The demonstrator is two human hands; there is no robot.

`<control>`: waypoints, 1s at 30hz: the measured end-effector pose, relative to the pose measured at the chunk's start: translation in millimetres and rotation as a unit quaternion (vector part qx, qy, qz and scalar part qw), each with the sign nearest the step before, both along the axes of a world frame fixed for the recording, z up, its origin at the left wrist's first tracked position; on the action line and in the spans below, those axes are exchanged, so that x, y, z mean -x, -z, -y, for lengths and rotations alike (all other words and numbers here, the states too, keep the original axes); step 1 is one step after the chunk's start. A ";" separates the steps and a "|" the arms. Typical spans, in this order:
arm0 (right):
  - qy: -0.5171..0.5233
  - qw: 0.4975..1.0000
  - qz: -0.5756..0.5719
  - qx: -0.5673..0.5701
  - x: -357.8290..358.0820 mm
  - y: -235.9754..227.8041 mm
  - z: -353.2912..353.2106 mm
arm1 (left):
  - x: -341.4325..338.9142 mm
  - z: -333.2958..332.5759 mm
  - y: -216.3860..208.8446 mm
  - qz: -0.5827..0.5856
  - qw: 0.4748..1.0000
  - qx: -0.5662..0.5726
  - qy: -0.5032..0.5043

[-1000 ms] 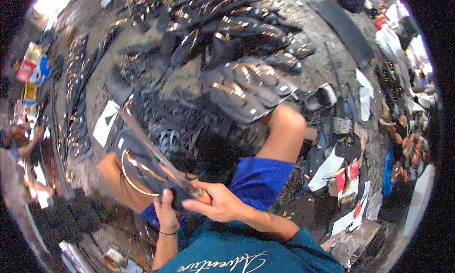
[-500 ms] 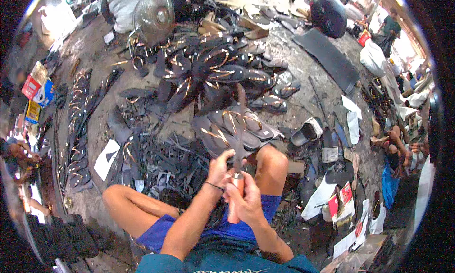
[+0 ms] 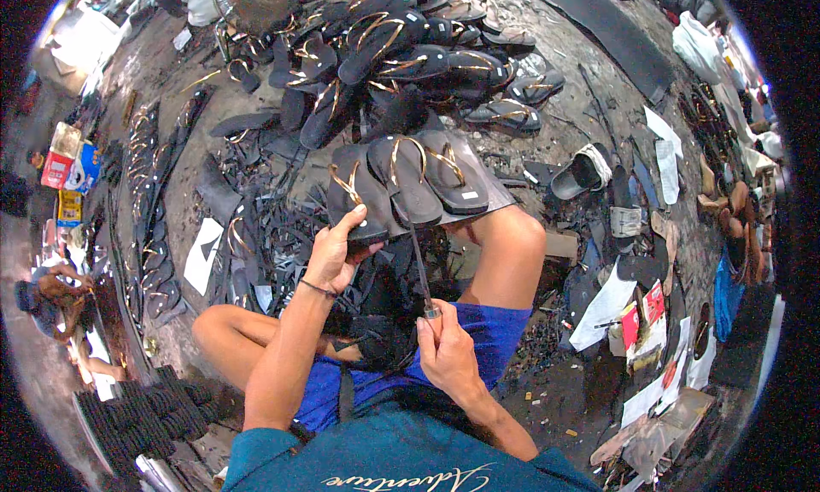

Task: The person sits on the floor and uses a curved blade to trim and shape the rubber soles of black flip-flops. They repeatedly pick up sandals, cut the edges, and place them aside. Other workers are visible in the background performing similar tasks.

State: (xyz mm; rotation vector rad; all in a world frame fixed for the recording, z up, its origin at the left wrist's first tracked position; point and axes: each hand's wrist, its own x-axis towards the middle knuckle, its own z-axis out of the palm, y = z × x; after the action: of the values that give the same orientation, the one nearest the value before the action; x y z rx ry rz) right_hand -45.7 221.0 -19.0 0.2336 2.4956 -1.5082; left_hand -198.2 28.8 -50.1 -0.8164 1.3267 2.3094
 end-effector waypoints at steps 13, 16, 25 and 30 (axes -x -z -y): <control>-0.094 0.992 0.088 0.006 42.6 15.5 -4.7 | -5.4 3.8 6.9 0.002 1.000 0.018 0.020; -0.072 0.994 0.065 -0.049 50.5 28.7 5.1 | -10.2 -4.8 12.1 0.004 1.000 0.017 0.008; -0.083 0.995 0.047 -0.035 107.9 67.5 17.6 | -16.0 -4.6 21.4 0.017 0.998 -0.048 -0.020; -0.189 0.959 0.177 -0.116 148.4 74.1 20.8 | -20.0 -3.9 28.8 0.042 0.993 -0.101 -0.051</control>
State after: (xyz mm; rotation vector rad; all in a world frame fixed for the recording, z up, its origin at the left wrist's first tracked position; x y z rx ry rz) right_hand -194.1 200.3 -93.1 0.0490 2.2595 -0.9324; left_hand -178.2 32.7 -78.9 -0.9212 1.0181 2.4110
